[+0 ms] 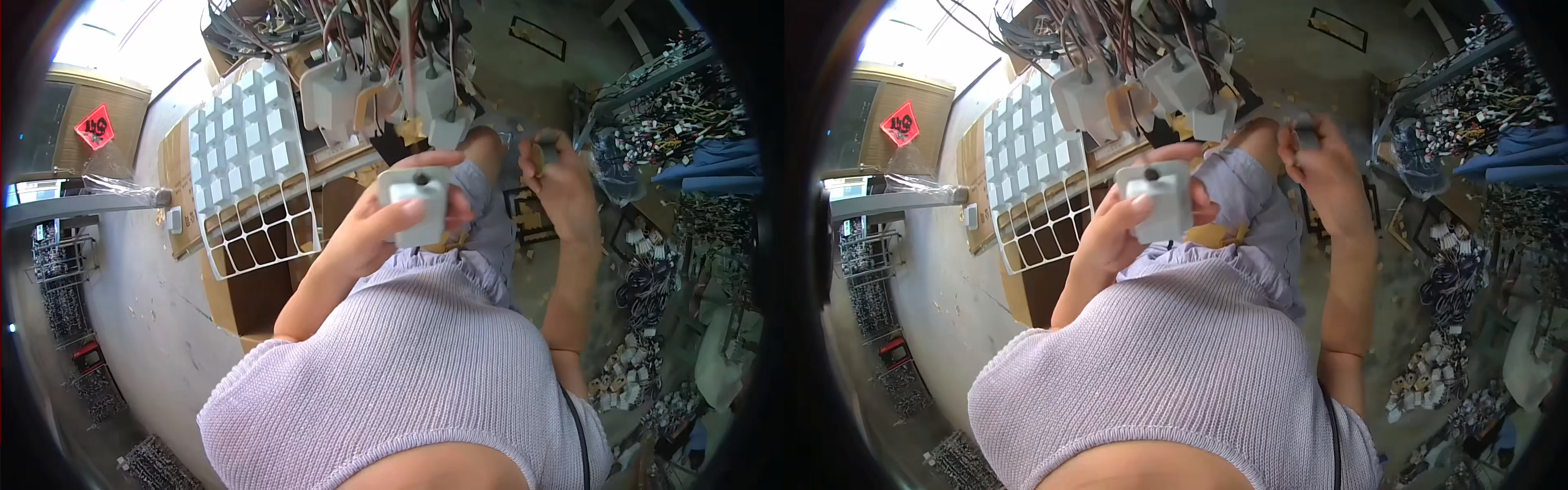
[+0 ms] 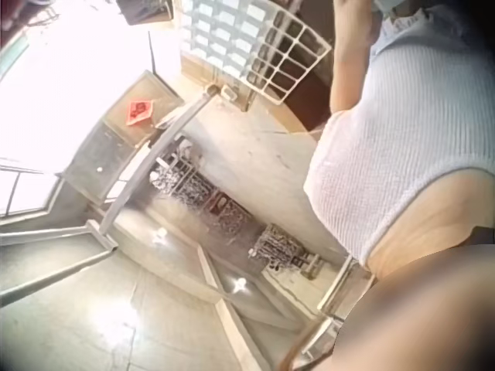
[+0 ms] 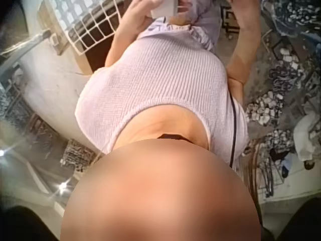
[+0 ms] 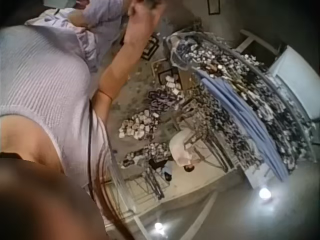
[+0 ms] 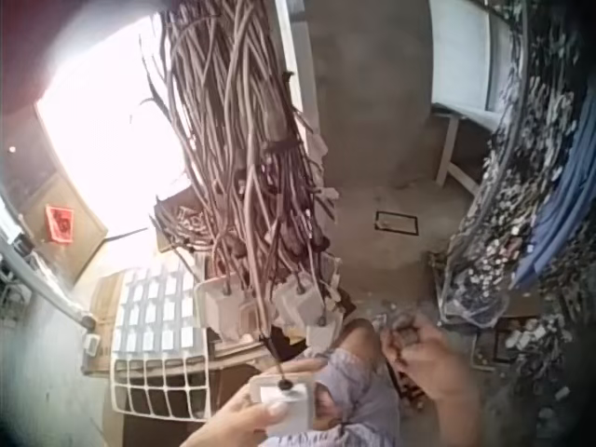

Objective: Wrapping electrical tape around the junction where wires enter plastic connectors to secure them.

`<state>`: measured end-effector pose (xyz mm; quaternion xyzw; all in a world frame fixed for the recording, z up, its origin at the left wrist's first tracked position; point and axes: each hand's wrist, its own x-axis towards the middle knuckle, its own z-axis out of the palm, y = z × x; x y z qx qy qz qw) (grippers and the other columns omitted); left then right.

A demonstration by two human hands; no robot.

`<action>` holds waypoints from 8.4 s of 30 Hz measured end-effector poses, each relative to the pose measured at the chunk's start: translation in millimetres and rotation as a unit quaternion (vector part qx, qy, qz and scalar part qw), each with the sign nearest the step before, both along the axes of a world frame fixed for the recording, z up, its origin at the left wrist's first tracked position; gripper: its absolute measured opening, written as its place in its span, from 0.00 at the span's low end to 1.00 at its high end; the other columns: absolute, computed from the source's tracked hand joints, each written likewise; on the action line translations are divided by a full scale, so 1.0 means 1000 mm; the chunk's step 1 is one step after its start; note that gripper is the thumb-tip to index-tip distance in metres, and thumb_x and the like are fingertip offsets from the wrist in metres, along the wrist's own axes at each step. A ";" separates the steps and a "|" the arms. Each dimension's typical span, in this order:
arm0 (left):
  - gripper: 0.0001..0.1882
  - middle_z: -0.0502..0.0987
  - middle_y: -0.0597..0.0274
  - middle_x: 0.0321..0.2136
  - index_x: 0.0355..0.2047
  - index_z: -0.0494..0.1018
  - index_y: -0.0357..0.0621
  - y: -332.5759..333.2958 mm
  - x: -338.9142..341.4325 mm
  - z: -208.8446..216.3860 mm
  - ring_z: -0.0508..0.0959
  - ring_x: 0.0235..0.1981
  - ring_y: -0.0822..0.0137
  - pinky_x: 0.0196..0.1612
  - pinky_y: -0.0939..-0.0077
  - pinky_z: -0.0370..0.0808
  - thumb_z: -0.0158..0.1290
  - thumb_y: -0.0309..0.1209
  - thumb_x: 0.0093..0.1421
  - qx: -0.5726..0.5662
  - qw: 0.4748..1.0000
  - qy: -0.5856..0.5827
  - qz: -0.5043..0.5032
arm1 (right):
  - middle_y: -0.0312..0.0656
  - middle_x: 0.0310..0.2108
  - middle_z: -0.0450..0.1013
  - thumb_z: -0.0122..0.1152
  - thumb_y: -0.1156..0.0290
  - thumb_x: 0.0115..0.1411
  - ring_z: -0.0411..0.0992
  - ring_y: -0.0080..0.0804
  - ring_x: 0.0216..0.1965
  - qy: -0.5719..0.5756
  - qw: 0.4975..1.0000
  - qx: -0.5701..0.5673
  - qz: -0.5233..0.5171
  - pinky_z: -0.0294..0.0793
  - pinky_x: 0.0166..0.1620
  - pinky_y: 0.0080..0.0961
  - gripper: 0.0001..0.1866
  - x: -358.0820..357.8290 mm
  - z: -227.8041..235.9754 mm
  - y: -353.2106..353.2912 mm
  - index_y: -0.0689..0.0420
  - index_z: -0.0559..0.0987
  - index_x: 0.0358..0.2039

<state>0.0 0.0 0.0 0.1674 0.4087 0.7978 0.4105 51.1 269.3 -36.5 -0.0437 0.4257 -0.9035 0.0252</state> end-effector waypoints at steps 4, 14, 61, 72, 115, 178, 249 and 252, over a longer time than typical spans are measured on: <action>0.30 0.74 0.60 0.41 0.57 0.61 0.38 0.028 0.003 0.000 0.75 0.42 0.71 0.46 0.76 0.72 0.56 0.25 0.53 -0.137 0.970 0.189 0.063 | 0.39 0.40 0.72 0.66 0.78 0.53 0.71 0.22 0.41 -0.017 0.955 0.275 -0.110 0.72 0.44 0.17 0.23 0.022 0.049 -0.032 0.62 0.68 0.48; 0.31 0.71 0.55 0.41 0.51 0.63 0.40 0.051 0.003 -0.001 0.74 0.45 0.61 0.49 0.73 0.70 0.58 0.17 0.44 -0.139 0.928 0.328 0.104 | 0.34 0.38 0.68 0.78 0.77 0.37 0.67 0.19 0.36 0.073 0.924 0.369 -0.061 0.69 0.41 0.16 0.29 0.011 0.070 -0.034 0.62 0.75 0.42; 0.22 0.73 0.55 0.24 0.41 0.70 0.30 0.058 -0.030 -0.027 0.76 0.24 0.66 0.28 0.76 0.76 0.55 0.29 0.45 0.078 0.957 -0.077 -0.267 | 0.43 0.47 0.66 0.56 0.87 0.43 0.68 0.35 0.48 0.287 0.720 0.619 0.125 0.68 0.49 0.27 0.16 -0.045 0.087 -0.008 0.58 0.78 0.34; 0.20 0.73 0.64 0.23 0.36 0.72 0.35 0.048 -0.031 -0.025 0.73 0.24 0.73 0.29 0.78 0.70 0.58 0.32 0.42 -0.131 0.958 0.254 -0.030 | 0.39 0.39 0.69 0.59 0.81 0.46 0.70 0.35 0.41 0.155 0.722 0.674 0.024 0.70 0.42 0.27 0.13 -0.017 0.082 -0.029 0.59 0.76 0.35; 0.28 0.76 0.60 0.37 0.46 0.71 0.37 0.040 -0.044 -0.040 0.75 0.38 0.70 0.44 0.76 0.71 0.58 0.31 0.41 -0.155 0.939 0.297 -0.075 | 0.39 0.37 0.69 0.68 0.77 0.46 0.70 0.33 0.41 0.174 0.702 0.689 0.044 0.70 0.43 0.26 0.15 -0.021 0.078 -0.028 0.61 0.78 0.37; 0.25 0.78 0.50 0.31 0.43 0.70 0.35 0.059 -0.020 -0.043 0.79 0.31 0.55 0.34 0.68 0.75 0.57 0.31 0.44 -0.161 0.901 0.370 0.157 | 0.39 0.38 0.71 0.63 0.68 0.58 0.71 0.20 0.37 -0.005 0.902 0.429 0.047 0.71 0.43 0.19 0.17 -0.002 0.061 -0.032 0.64 0.73 0.44; 0.32 0.75 0.59 0.36 0.55 0.65 0.38 0.032 -0.019 -0.023 0.76 0.38 0.67 0.43 0.75 0.73 0.55 0.45 0.55 -0.150 0.961 0.223 -0.063 | 0.28 0.29 0.69 0.58 0.72 0.59 0.63 0.10 0.30 -0.007 0.923 0.371 -0.098 0.64 0.36 0.10 0.10 0.019 0.051 -0.049 0.61 0.73 0.39; 0.26 0.69 0.56 0.49 0.55 0.65 0.40 0.030 -0.020 -0.020 0.68 0.51 0.65 0.55 0.70 0.64 0.47 0.46 0.65 -0.090 0.983 0.143 -0.069 | 0.27 0.27 0.67 0.57 0.73 0.60 0.62 0.10 0.28 0.078 0.890 0.433 -0.117 0.62 0.33 0.10 0.07 0.018 0.054 -0.045 0.60 0.73 0.38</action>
